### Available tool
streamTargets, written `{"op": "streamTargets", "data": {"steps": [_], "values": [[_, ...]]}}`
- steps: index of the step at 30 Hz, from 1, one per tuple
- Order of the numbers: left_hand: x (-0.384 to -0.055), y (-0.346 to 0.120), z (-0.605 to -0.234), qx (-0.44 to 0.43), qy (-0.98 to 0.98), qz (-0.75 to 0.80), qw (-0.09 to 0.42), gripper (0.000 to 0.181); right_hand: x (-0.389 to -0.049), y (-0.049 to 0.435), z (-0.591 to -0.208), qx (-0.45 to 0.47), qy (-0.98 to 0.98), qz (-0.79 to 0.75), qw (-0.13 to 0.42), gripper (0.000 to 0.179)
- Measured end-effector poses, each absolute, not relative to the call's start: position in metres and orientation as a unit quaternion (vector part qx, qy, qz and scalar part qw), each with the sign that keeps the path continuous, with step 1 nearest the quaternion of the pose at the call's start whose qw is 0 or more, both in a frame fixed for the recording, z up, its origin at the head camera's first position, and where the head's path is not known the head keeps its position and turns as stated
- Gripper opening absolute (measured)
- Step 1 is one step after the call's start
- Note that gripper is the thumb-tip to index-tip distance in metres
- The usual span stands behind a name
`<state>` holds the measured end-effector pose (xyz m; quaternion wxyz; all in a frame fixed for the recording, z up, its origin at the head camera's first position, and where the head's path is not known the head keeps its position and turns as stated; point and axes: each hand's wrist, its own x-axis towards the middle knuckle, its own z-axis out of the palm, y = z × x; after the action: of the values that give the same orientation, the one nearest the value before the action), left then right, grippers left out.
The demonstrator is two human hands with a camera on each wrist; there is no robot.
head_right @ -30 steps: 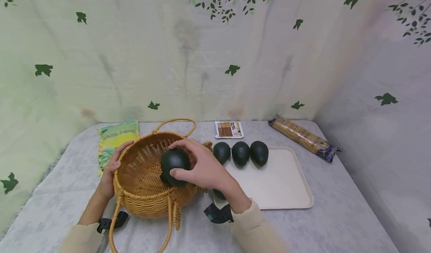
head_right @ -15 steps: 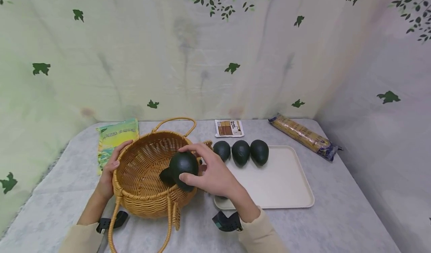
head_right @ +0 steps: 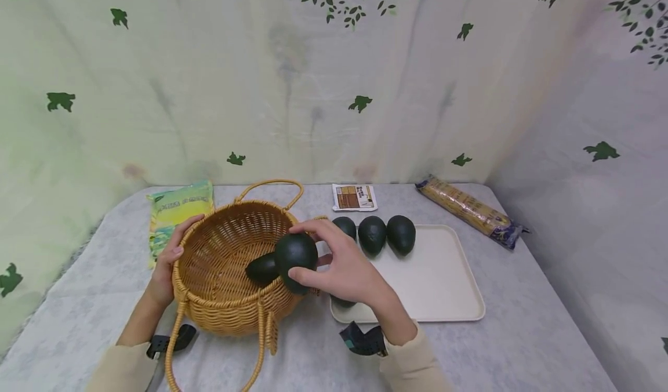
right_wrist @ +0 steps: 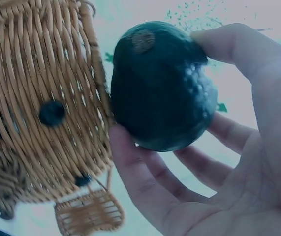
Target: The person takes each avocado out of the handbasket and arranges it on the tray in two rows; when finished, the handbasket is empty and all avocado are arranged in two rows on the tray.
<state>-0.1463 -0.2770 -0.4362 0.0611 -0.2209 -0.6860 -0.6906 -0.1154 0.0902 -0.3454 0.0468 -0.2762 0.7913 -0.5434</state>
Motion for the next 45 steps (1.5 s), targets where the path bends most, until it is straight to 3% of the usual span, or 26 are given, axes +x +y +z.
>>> {"op": "streamTargets", "data": {"steps": [21, 45], "values": [[-0.144, -0.279, -0.437, -0.212, -0.685, -0.694, 0.066, 0.059, -0.12, 0.119, -0.339, -0.287, 0.821, -0.494, 0.029, 0.055], [-0.148, -0.278, -0.437, -0.203, -0.691, -0.692, 0.059, 0.059, -0.113, 0.165, -0.346, -0.166, 0.845, -0.508, 0.029, 0.058]]}}
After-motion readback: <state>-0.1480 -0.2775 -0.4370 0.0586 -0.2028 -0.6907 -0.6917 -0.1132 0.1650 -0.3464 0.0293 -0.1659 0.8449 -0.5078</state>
